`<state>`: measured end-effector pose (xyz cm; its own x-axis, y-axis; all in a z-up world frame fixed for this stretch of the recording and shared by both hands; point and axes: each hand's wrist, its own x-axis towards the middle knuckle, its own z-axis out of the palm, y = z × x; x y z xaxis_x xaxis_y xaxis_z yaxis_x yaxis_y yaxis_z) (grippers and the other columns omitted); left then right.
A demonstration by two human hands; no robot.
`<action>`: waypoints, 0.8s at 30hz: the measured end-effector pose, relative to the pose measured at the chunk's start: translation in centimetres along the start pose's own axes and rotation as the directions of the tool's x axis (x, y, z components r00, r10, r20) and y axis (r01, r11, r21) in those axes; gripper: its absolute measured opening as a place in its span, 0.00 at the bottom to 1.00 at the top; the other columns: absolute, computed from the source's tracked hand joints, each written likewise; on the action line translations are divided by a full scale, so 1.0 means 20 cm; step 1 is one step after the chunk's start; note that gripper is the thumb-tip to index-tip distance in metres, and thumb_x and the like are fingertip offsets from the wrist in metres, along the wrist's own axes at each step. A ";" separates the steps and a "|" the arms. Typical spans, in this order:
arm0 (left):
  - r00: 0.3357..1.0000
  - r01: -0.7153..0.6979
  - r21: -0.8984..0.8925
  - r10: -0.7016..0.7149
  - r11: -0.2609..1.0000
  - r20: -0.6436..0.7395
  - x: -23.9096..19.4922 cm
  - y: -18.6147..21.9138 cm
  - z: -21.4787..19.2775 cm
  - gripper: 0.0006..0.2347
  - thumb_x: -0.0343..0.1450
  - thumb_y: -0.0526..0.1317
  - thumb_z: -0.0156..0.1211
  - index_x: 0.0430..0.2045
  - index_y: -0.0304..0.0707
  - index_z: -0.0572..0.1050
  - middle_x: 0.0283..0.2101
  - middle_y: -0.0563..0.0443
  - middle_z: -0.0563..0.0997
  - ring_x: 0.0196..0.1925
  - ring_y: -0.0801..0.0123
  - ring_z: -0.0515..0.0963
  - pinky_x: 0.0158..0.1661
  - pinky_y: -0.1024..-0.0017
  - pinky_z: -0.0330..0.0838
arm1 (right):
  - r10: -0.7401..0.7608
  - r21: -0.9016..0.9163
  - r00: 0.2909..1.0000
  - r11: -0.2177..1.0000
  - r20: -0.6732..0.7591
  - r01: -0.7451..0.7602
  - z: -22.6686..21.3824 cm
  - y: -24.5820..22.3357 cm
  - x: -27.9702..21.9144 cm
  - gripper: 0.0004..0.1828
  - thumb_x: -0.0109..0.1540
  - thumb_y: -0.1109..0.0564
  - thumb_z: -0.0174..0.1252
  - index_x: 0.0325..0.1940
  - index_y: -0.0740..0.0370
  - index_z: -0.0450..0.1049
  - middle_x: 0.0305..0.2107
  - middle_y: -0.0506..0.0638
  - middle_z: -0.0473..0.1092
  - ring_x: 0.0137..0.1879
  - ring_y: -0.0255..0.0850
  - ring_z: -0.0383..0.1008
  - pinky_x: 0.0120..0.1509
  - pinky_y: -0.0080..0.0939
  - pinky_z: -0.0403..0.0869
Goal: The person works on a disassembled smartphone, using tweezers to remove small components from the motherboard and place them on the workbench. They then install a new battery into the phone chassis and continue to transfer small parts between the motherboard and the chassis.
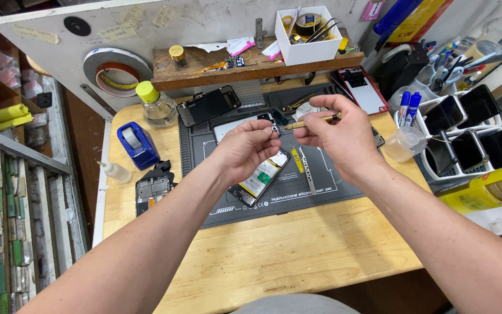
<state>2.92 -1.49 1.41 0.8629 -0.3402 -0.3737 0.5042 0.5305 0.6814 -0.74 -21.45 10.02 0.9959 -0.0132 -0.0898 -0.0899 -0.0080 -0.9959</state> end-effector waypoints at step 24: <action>0.998 -0.064 0.618 0.034 0.784 0.059 -0.11 -0.07 -0.01 0.10 0.73 0.32 0.58 0.48 0.34 0.74 0.38 0.48 0.83 0.38 0.70 0.83 0.38 0.71 0.79 | 0.106 -0.242 0.962 0.969 0.251 -0.043 -0.08 0.06 0.03 0.20 0.61 0.67 0.56 0.57 0.66 0.70 0.43 0.56 0.78 0.43 0.41 0.83 0.46 0.37 0.82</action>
<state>0.34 -1.34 1.13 0.8761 -0.3674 -0.3122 0.3196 -0.0423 0.9466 -0.21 -23.14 8.81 0.9519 0.2373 -0.1940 -0.1334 -0.2490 -0.9593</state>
